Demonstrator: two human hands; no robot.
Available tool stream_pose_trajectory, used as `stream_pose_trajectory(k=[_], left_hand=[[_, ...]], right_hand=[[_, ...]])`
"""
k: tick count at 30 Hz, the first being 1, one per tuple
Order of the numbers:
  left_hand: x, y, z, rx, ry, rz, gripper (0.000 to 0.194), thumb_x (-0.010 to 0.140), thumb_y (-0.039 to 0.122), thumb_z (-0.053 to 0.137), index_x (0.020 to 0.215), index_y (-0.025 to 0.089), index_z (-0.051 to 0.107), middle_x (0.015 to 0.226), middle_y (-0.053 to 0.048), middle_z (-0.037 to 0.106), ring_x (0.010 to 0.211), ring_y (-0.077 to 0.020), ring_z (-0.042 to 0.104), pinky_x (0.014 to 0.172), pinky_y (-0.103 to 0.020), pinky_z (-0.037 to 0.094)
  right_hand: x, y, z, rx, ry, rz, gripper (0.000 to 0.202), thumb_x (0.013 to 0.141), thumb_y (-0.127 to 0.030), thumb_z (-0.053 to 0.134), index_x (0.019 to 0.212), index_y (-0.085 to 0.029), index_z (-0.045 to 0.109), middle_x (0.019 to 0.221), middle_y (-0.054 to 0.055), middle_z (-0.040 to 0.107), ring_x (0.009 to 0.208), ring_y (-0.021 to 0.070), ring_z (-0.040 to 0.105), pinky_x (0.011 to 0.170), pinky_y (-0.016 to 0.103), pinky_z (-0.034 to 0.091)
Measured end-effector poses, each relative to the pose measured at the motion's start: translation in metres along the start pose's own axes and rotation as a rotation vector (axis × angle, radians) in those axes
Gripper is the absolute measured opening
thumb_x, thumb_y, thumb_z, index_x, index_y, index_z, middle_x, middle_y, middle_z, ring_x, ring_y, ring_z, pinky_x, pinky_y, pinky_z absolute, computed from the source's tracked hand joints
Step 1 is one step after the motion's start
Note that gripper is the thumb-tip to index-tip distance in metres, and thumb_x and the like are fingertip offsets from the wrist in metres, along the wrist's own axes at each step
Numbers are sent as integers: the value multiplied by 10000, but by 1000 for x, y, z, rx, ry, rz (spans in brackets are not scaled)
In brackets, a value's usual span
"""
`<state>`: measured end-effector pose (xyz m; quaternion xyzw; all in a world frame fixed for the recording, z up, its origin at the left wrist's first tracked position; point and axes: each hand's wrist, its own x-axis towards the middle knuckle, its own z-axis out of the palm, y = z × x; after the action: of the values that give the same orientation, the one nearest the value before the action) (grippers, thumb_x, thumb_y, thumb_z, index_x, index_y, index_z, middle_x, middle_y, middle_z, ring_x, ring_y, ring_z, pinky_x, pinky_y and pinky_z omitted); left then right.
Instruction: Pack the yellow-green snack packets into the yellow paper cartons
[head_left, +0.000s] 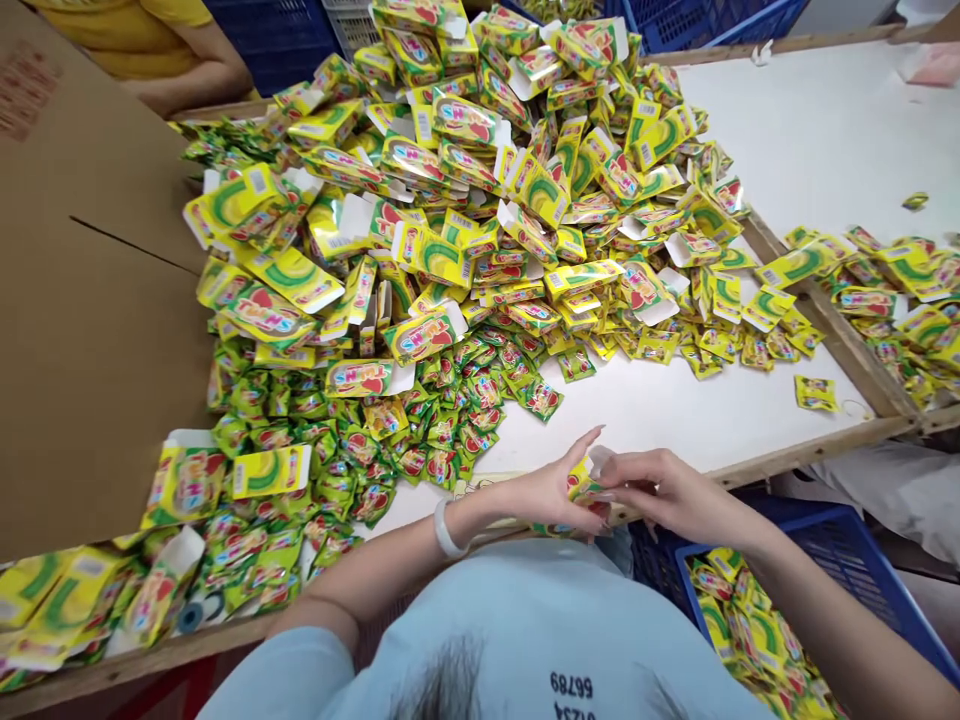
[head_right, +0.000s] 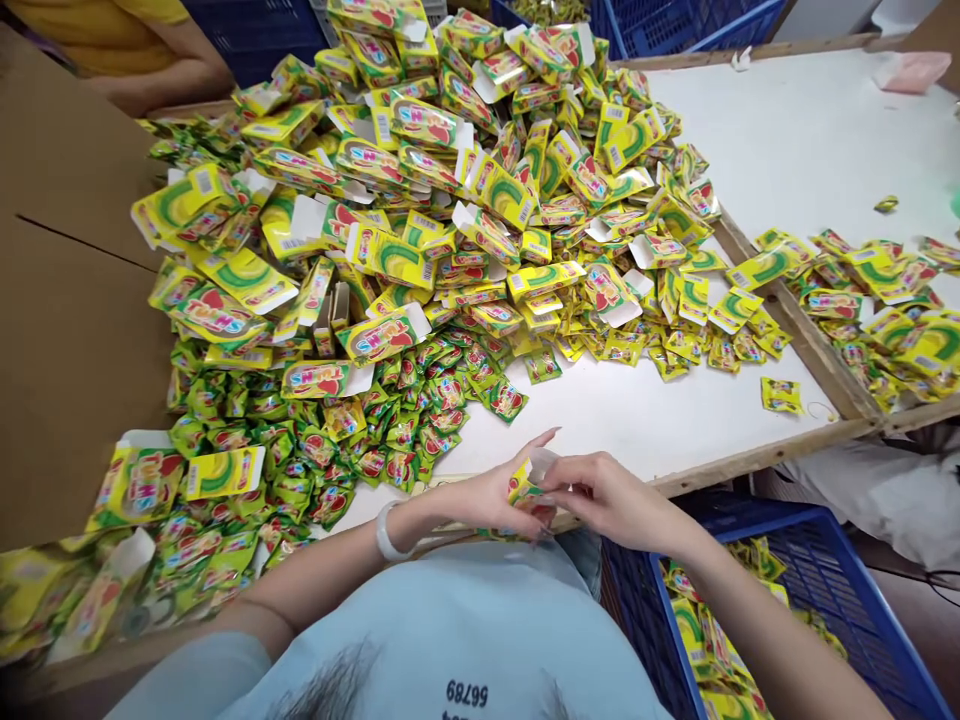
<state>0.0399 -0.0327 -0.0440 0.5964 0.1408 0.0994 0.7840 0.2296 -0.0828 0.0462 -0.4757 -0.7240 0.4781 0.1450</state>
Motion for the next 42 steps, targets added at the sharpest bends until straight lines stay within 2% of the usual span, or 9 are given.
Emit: stream_pose_trajectory(k=[3,8,13,18,22,25,28,38,42], left_hand=[[3,8,-2,245,36,113,1316,765,363,812,1570,217,-219,1328,-199,611,1163,-287,646,1017,-474,488],[-5,9,-47,1073,374,218,728,912,180,579,1573,231,278,1651,-141,272,1554,-329,157,1255,-583,78],[4,-16,-86,1324,499,168,458,910,90,517,1357,177,570,1453,-135,574,1496,-317,331,1235,-615,156],[7,-22,-83,778,728,241,233,993,287,474,1004,154,666,1035,-117,756,1118,-288,679,1012,-515,502],[4,-17,-71,97,685,240,386,917,542,582,883,158,575,800,-68,726,768,-238,745,730,-379,607],[6,-11,-57,-85,702,299,447,840,591,665,941,167,565,888,-78,736,802,-229,744,776,-379,607],[5,-7,-42,-128,683,339,472,855,593,639,1050,166,598,1084,-117,726,976,-254,714,880,-416,588],[-10,3,-27,-104,634,291,604,829,718,601,990,138,648,969,-97,705,935,-236,670,837,-370,560],[-10,-4,-27,-28,687,249,541,882,669,570,1030,148,587,992,-93,680,890,-212,663,796,-357,558]], right_hand=[[-25,16,-22,-31,210,70,411,963,-517,512,911,-185,749,762,51,710,515,125,531,514,258,441],[-75,59,-124,-755,1130,436,445,879,-624,561,993,-226,723,799,163,708,633,290,618,588,427,468],[-13,106,-143,-1130,745,405,471,929,-399,536,1312,-133,602,1260,228,654,1077,371,622,818,449,497],[52,132,-102,-1198,595,246,345,934,-237,488,1196,-90,657,1284,229,649,1150,361,589,874,465,491],[49,113,-63,-399,901,106,297,961,-374,505,1092,-157,659,1032,150,723,869,267,679,687,399,569],[51,79,-15,402,717,-30,316,899,-514,621,1001,-215,634,916,47,702,631,174,656,474,304,546],[63,50,20,690,538,-17,342,837,-521,717,926,-203,628,802,1,659,547,132,628,451,282,558],[51,28,-9,304,82,47,334,980,-523,517,971,-191,554,818,-2,617,689,142,703,646,297,619],[50,26,-15,135,205,83,310,956,-502,564,924,-195,550,770,0,619,630,137,662,552,259,564]])
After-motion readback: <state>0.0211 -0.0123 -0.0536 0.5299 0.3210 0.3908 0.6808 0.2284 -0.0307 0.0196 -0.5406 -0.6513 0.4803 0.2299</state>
